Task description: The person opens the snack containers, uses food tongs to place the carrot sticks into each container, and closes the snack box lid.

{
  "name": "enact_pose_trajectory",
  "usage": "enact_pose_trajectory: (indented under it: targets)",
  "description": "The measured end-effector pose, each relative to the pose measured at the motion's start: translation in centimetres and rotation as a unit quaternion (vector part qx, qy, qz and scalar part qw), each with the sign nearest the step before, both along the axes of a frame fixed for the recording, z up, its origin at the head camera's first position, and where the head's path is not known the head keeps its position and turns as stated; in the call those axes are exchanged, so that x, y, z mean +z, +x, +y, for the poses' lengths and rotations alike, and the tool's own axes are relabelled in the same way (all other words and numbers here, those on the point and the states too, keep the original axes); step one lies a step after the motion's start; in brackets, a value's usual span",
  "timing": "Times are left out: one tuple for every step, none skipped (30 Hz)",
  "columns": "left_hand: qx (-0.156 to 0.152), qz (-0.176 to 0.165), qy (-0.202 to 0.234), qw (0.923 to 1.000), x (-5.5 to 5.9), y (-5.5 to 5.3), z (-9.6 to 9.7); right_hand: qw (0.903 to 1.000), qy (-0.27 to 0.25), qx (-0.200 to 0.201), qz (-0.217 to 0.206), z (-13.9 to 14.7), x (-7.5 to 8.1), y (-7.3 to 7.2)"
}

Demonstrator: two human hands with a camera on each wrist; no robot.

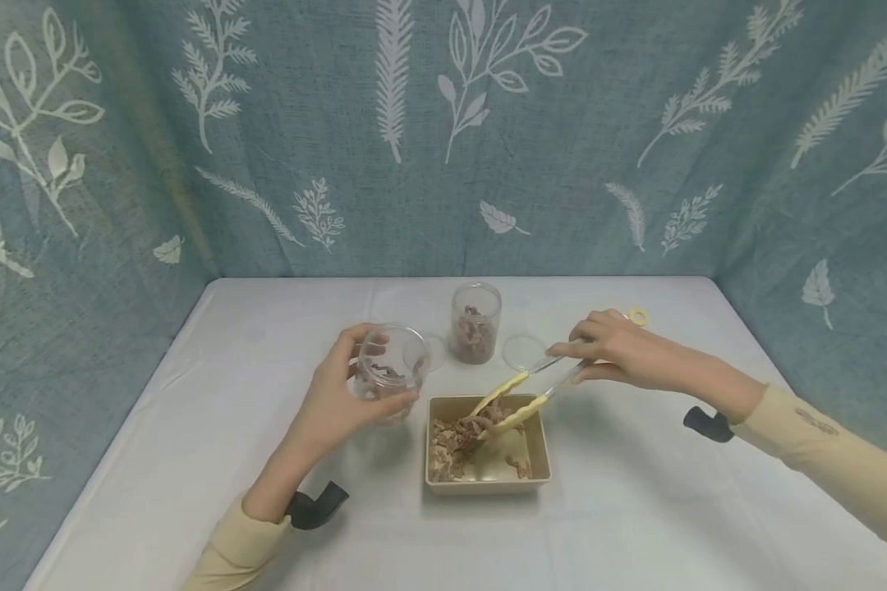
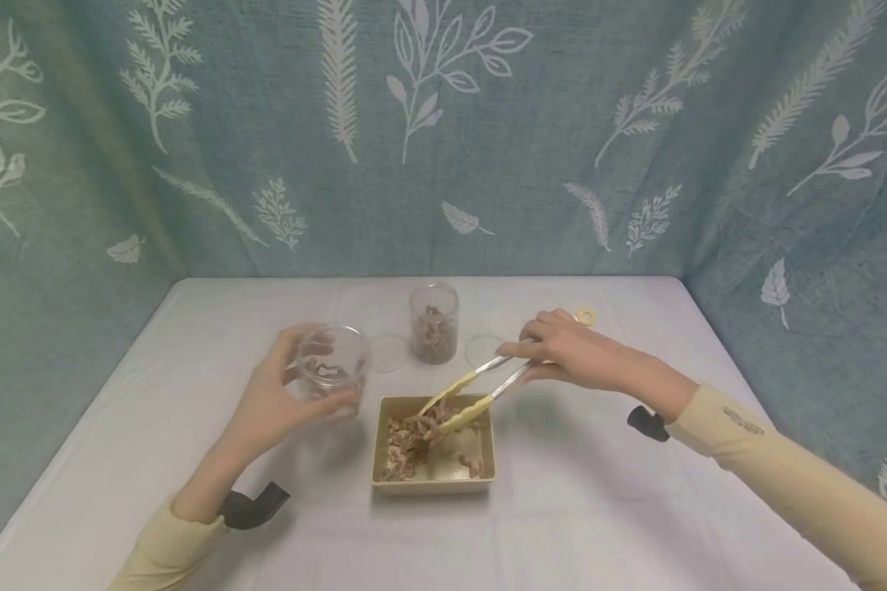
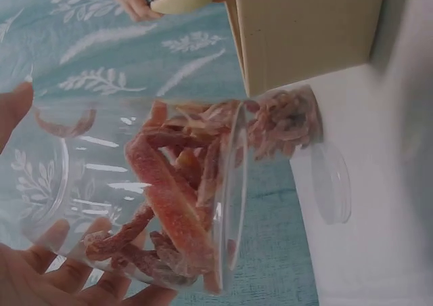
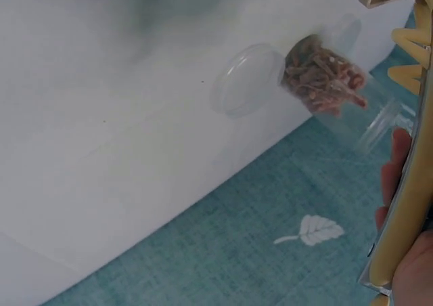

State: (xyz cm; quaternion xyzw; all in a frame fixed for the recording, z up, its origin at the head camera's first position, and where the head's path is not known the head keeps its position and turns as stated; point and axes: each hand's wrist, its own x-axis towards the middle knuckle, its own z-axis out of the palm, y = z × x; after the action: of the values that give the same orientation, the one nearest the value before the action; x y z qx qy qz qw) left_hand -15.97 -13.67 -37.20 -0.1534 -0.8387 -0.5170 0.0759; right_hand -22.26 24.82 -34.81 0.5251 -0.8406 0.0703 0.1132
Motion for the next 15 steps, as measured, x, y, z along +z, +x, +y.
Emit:
enact_pose_trajectory:
  targets:
    - [0.000,-0.004,-0.010,0.9999,0.0,0.1,0.1,1.0000,-0.003,-0.002,-0.004,0.2,0.0,0.1]
    - [0.000,-0.004,-0.023,0.9997,0.0,0.1,0.2,0.9999,-0.008,-0.002,-0.006,0.3,0.1,0.2]
    - [0.000,-0.003,-0.035,0.9994,-0.1,0.2,0.3,0.9999,-0.013,-0.002,-0.007,0.5,0.1,0.2]
    - [-0.001,0.000,-0.047,0.9989,-0.1,0.2,0.4,0.9998,-0.017,-0.001,-0.005,0.6,0.1,0.3]
    - [-0.001,0.004,-0.059,0.9983,-0.1,0.3,0.5,0.9998,-0.020,0.000,-0.003,0.8,0.2,0.3]
    - [-0.003,0.011,-0.069,0.9975,-0.2,0.3,0.6,0.9998,-0.021,-0.001,-0.003,0.9,0.2,0.4]
    - [-0.006,0.020,-0.080,0.9965,-0.2,0.4,0.8,0.9997,-0.023,-0.003,-0.001,1.0,0.3,0.5]
    - [-0.009,0.027,-0.089,0.9956,-0.2,0.4,0.9,0.9997,-0.024,-0.006,0.000,1.1,0.4,0.5]
    - [-0.012,0.032,-0.096,0.9948,-0.2,0.5,1.0,0.9997,-0.024,-0.009,0.000,1.1,0.5,0.6]
    - [-0.015,0.037,-0.102,0.9940,-0.2,0.5,1.1,0.9996,-0.025,-0.013,-0.001,1.2,0.6,0.6]
    - [-0.017,0.041,-0.109,0.9930,-0.3,0.6,1.3,0.9995,-0.027,-0.017,-0.002,1.3,0.7,0.7]
    - [-0.020,0.046,-0.116,0.9920,-0.3,0.7,1.4,0.9994,-0.028,-0.021,-0.003,1.3,0.7,0.8]
    - [-0.023,0.049,-0.122,0.9910,-0.3,0.8,1.5,0.9992,-0.031,-0.024,-0.004,1.4,0.8,0.8]
    - [-0.026,0.054,-0.128,0.9899,-0.3,0.8,1.6,0.9991,-0.034,-0.025,-0.005,1.5,0.9,0.9]
    - [-0.028,0.058,-0.134,0.9888,-0.4,0.9,1.7,0.9989,-0.038,-0.024,-0.007,1.5,1.0,0.9]
